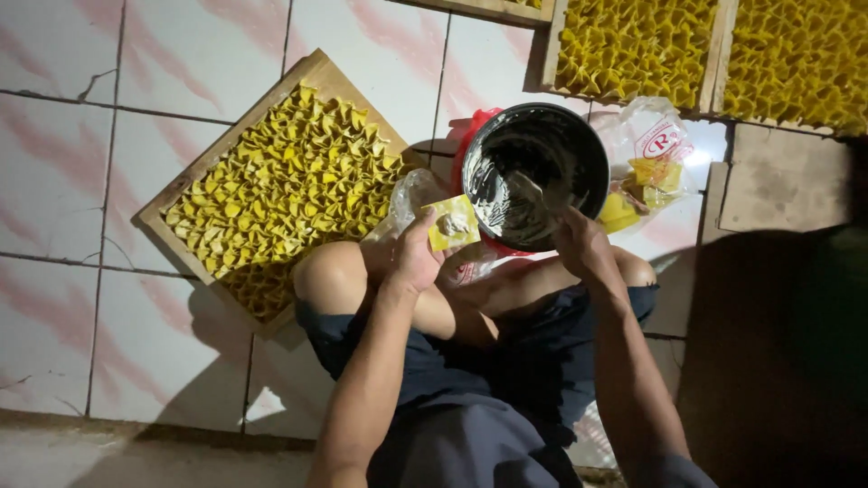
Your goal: Manually assembling dumplings by placing filling on wrappers and folding them into shape.
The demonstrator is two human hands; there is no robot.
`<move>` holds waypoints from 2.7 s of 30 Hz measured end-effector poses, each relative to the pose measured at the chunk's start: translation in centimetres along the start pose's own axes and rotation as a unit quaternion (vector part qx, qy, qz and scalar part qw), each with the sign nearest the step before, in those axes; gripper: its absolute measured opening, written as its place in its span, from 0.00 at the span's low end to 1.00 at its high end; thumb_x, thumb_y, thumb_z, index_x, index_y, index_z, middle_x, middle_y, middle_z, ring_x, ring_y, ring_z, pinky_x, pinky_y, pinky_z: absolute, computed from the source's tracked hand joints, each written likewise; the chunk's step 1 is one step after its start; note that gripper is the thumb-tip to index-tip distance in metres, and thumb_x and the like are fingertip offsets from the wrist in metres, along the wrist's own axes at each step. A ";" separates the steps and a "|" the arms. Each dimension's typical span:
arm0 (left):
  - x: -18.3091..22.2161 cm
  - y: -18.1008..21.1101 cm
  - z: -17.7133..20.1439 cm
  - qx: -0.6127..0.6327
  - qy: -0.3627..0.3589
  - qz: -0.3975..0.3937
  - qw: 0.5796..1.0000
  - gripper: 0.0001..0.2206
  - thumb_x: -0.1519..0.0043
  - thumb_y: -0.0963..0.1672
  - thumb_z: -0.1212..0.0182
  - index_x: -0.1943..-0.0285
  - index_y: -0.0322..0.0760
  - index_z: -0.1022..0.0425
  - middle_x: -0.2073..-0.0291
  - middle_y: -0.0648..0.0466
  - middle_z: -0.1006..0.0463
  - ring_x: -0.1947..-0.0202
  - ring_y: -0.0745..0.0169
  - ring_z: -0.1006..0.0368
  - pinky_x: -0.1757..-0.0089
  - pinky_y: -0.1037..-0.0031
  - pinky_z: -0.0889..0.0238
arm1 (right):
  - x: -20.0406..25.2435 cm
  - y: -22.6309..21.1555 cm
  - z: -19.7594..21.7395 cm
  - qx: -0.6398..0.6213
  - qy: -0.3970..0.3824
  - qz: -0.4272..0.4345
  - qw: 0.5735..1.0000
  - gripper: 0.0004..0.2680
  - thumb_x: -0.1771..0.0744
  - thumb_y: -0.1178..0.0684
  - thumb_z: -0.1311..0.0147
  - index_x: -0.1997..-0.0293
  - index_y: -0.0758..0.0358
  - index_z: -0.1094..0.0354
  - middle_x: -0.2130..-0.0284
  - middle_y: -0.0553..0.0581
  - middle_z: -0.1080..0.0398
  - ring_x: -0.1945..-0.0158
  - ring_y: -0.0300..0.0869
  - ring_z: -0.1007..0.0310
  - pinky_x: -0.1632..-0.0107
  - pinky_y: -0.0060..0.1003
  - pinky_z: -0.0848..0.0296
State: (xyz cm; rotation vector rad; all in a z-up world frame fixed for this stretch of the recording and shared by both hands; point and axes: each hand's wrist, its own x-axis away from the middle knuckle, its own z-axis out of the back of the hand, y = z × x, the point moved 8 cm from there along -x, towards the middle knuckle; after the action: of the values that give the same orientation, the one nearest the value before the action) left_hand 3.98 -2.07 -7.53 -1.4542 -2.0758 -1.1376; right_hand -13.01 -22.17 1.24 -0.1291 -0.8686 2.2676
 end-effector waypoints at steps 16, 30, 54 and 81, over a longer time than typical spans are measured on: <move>1.3 0.3 -3.6 0.003 -0.036 0.013 0.999 0.13 0.38 0.52 0.37 0.58 0.40 0.26 0.68 0.47 0.19 0.73 0.55 0.20 0.77 0.76 0.26 | -9.4 8.7 -5.3 0.171 -0.063 -0.194 0.964 0.11 0.35 0.49 0.52 0.64 0.62 0.21 0.74 0.65 0.23 0.65 0.65 0.21 0.63 0.61 0.23; 0.4 -0.4 -2.6 -0.022 -0.011 -0.016 1.000 0.15 0.38 0.51 0.35 0.62 0.36 0.30 0.74 0.46 0.23 0.80 0.57 0.23 0.83 0.77 0.31 | -9.2 4.7 -3.8 0.375 -0.031 -0.131 0.917 0.18 0.29 0.49 0.61 0.71 0.60 0.21 0.79 0.61 0.23 0.68 0.55 0.18 0.71 0.50 0.22; 0.4 -0.5 -2.2 -0.033 -0.013 0.002 0.999 0.15 0.39 0.53 0.36 0.60 0.40 0.28 0.70 0.49 0.21 0.75 0.59 0.21 0.80 0.78 0.31 | -9.0 10.2 -10.9 0.497 -0.021 0.125 0.858 0.06 0.37 0.52 0.48 0.72 0.47 0.24 0.81 0.48 0.26 0.73 0.43 0.24 0.71 0.41 0.30; 0.7 -2.6 -4.9 0.106 0.073 0.006 0.992 0.15 0.35 0.52 0.38 0.46 0.47 0.28 0.52 0.49 0.22 0.52 0.53 0.23 0.51 0.60 0.28 | 4.2 -1.4 0.3 -0.247 0.022 0.171 0.954 0.13 0.40 0.67 0.45 0.55 0.66 0.19 0.71 0.62 0.24 0.67 0.49 0.24 0.62 0.39 0.27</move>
State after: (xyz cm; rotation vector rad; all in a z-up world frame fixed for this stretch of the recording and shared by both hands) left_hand 0.57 -5.84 -5.10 -1.2439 -2.0159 -0.9539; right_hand -15.49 -18.86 2.95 -0.5937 -1.4698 2.2914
